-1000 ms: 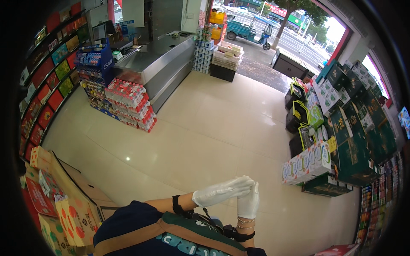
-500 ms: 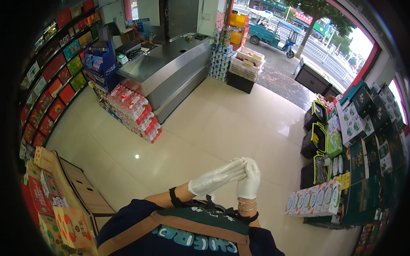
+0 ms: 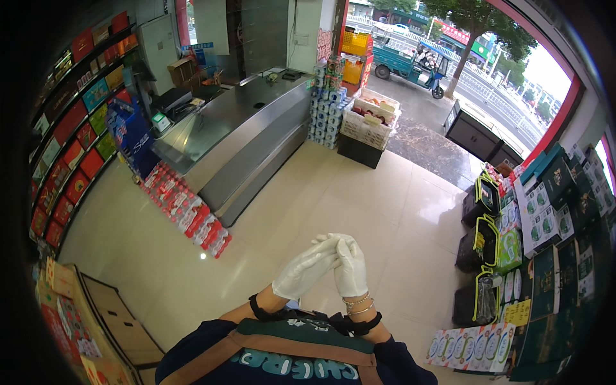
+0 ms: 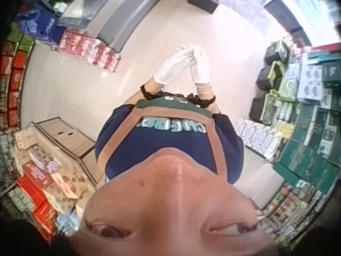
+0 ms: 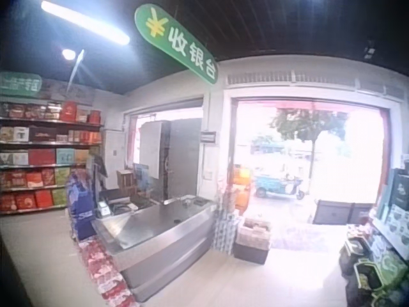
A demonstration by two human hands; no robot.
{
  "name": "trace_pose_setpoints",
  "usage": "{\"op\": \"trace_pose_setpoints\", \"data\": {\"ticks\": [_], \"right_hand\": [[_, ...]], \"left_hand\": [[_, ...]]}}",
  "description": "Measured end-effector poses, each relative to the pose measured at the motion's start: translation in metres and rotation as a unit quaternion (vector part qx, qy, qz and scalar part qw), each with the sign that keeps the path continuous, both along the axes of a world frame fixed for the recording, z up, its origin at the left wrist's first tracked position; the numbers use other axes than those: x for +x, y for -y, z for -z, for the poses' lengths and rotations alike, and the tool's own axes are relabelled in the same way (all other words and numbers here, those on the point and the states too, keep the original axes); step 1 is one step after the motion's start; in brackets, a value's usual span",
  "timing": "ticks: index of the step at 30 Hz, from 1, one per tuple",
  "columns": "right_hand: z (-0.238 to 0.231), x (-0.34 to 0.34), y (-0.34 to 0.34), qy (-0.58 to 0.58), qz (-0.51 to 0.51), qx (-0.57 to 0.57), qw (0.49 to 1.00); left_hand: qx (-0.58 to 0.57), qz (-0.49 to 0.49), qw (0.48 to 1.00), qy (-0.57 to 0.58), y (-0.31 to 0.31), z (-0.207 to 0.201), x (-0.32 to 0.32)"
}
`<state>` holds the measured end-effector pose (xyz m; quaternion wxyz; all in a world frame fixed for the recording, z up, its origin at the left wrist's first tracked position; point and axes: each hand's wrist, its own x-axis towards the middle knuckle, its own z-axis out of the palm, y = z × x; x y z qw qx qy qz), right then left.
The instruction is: The person wipes the glass lids of several chest freezers in a convenience store using a cloth. They move between freezers, open and close lids, and wipe the surfaces methodically.
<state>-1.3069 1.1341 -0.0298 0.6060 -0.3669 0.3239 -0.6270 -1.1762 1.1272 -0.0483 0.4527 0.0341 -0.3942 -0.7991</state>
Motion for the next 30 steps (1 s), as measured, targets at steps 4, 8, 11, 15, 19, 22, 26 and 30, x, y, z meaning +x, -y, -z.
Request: {"op": "trace_pose_setpoints", "data": {"ticks": [4,8,11,15,19,22,26,30], "right_hand": [[0.004,-0.004,0.096,-0.011,0.053,-0.017,0.998],[0.01,0.001,0.187,0.027,0.101,-0.002,0.995],[0.023,0.006,0.239,0.048,0.098,0.032,0.993],[0.044,-0.015,0.328,0.082,0.133,0.055,0.986],[0.041,-0.068,0.428,0.129,0.241,0.017,0.962],[0.035,-0.07,0.49,0.038,0.233,0.006,0.972],[0.033,-0.006,0.576,0.093,-0.059,0.023,0.994],[0.016,0.02,0.657,0.199,-0.282,0.012,0.938]], "left_hand": [[-0.012,0.048,0.999,0.005,0.101,-0.009,0.002],[0.014,0.07,0.997,0.028,0.182,-0.014,0.009],[0.082,0.103,0.99,-0.049,0.23,-0.004,0.011],[0.121,0.075,0.99,-0.014,0.299,0.023,0.028],[0.092,0.049,0.988,0.114,0.393,0.041,0.063],[-0.16,-0.267,0.89,0.332,0.47,0.04,0.047],[-0.17,-0.362,0.885,0.237,0.572,0.026,-0.006],[0.078,-0.36,0.928,0.051,0.659,0.017,0.006]]}}
